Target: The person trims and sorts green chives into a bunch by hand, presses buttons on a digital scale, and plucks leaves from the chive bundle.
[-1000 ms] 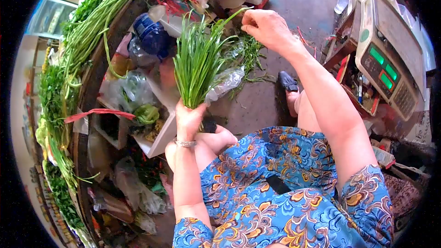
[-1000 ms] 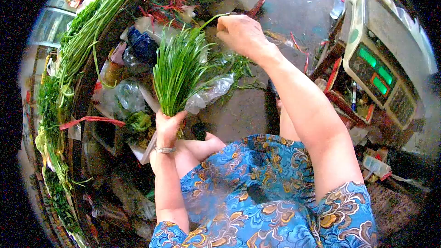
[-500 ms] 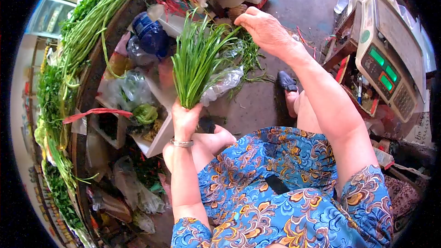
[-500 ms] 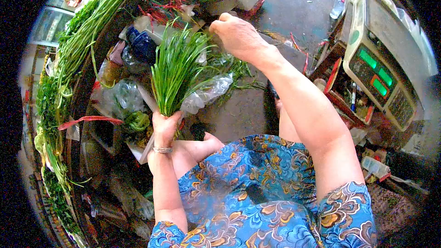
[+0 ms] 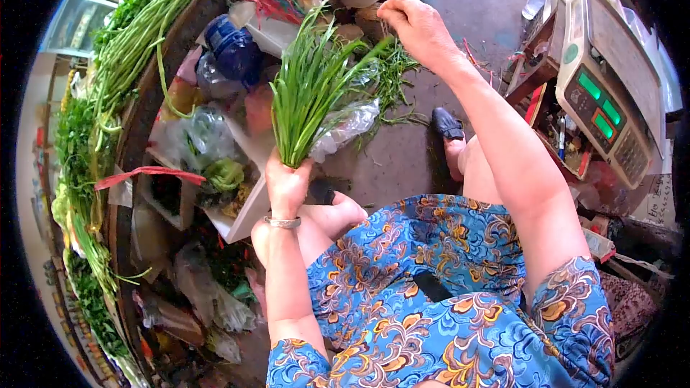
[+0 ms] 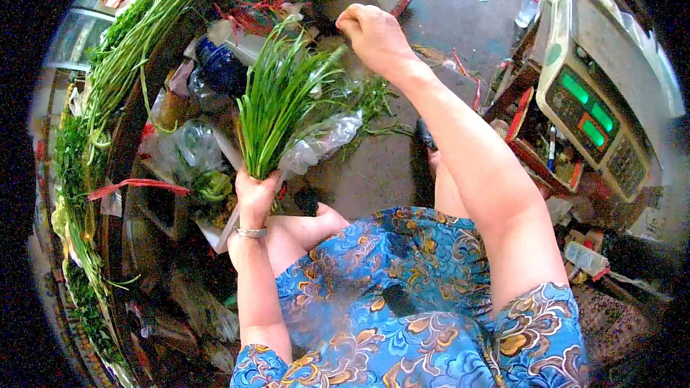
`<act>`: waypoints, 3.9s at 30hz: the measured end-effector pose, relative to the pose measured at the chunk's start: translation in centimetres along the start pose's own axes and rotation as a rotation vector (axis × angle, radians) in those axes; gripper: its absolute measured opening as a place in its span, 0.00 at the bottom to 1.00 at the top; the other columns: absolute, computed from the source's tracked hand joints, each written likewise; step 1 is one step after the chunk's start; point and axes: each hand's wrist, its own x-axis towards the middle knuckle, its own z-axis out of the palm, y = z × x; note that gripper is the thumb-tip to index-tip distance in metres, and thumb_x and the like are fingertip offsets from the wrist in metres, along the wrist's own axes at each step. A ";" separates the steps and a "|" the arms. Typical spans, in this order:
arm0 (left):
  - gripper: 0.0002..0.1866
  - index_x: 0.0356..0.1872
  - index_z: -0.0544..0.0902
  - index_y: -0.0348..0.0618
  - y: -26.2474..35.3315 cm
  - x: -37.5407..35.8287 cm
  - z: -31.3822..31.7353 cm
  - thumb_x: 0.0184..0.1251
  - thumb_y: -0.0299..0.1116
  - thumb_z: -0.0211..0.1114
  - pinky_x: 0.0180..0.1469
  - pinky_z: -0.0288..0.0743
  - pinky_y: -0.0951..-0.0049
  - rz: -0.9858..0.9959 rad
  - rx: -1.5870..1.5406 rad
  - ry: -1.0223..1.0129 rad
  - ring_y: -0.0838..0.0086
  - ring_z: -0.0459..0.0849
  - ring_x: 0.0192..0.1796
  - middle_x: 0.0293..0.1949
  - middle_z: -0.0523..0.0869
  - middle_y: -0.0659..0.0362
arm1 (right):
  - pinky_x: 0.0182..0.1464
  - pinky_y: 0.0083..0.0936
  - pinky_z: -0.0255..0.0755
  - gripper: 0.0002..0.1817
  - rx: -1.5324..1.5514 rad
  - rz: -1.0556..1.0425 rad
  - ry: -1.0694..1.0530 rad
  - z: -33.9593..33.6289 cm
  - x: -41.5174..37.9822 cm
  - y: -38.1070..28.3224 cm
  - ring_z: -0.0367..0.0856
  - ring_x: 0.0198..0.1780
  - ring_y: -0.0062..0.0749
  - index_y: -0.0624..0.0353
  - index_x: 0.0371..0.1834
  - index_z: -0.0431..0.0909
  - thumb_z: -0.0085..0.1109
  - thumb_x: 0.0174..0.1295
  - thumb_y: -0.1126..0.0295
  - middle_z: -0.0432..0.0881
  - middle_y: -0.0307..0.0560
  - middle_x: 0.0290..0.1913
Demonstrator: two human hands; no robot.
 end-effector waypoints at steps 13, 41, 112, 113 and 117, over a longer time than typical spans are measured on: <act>0.21 0.49 0.81 0.38 -0.5 0.2 0.1 0.51 0.26 0.69 0.50 0.76 0.70 0.031 0.144 0.038 0.70 0.85 0.44 0.42 0.88 0.55 | 0.40 0.21 0.70 0.08 0.186 0.095 -0.443 1.7 -1.4 -0.2 0.71 0.35 0.14 0.65 0.40 0.80 0.61 0.65 0.70 0.80 0.35 0.29; 0.22 0.52 0.79 0.38 0.2 -0.5 0.3 0.52 0.20 0.68 0.51 0.76 0.69 0.087 0.261 0.026 0.67 0.85 0.47 0.44 0.88 0.52 | 0.45 0.35 0.74 0.09 -0.004 -0.332 -0.273 2.7 -2.3 -1.3 0.80 0.41 0.49 0.58 0.42 0.79 0.61 0.62 0.67 0.79 0.50 0.37; 0.22 0.43 0.72 0.43 -0.4 -0.3 -0.2 0.42 0.24 0.68 0.38 0.73 0.54 0.464 0.799 0.153 0.48 0.79 0.38 0.34 0.79 0.50 | 0.45 0.33 0.72 0.07 0.061 -0.229 -0.399 3.1 -3.2 -1.4 0.79 0.42 0.45 0.64 0.35 0.79 0.62 0.58 0.70 0.78 0.49 0.35; 0.22 0.43 0.72 0.43 -0.2 -0.4 -0.1 0.42 0.24 0.68 0.38 0.73 0.54 0.466 0.797 0.152 0.48 0.79 0.38 0.34 0.79 0.50 | 0.45 0.33 0.72 0.07 0.059 -0.229 -0.399 3.1 -3.1 -1.4 0.79 0.42 0.45 0.64 0.35 0.79 0.62 0.58 0.70 0.78 0.49 0.35; 0.23 0.44 0.73 0.43 0.3 -0.7 -0.1 0.40 0.23 0.68 0.39 0.73 0.54 0.474 0.762 0.158 0.48 0.79 0.39 0.35 0.79 0.50 | 0.47 0.34 0.73 0.09 -0.009 -0.064 -0.203 2.5 -1.6 0.3 0.80 0.42 0.43 0.61 0.35 0.82 0.62 0.59 0.66 0.80 0.51 0.35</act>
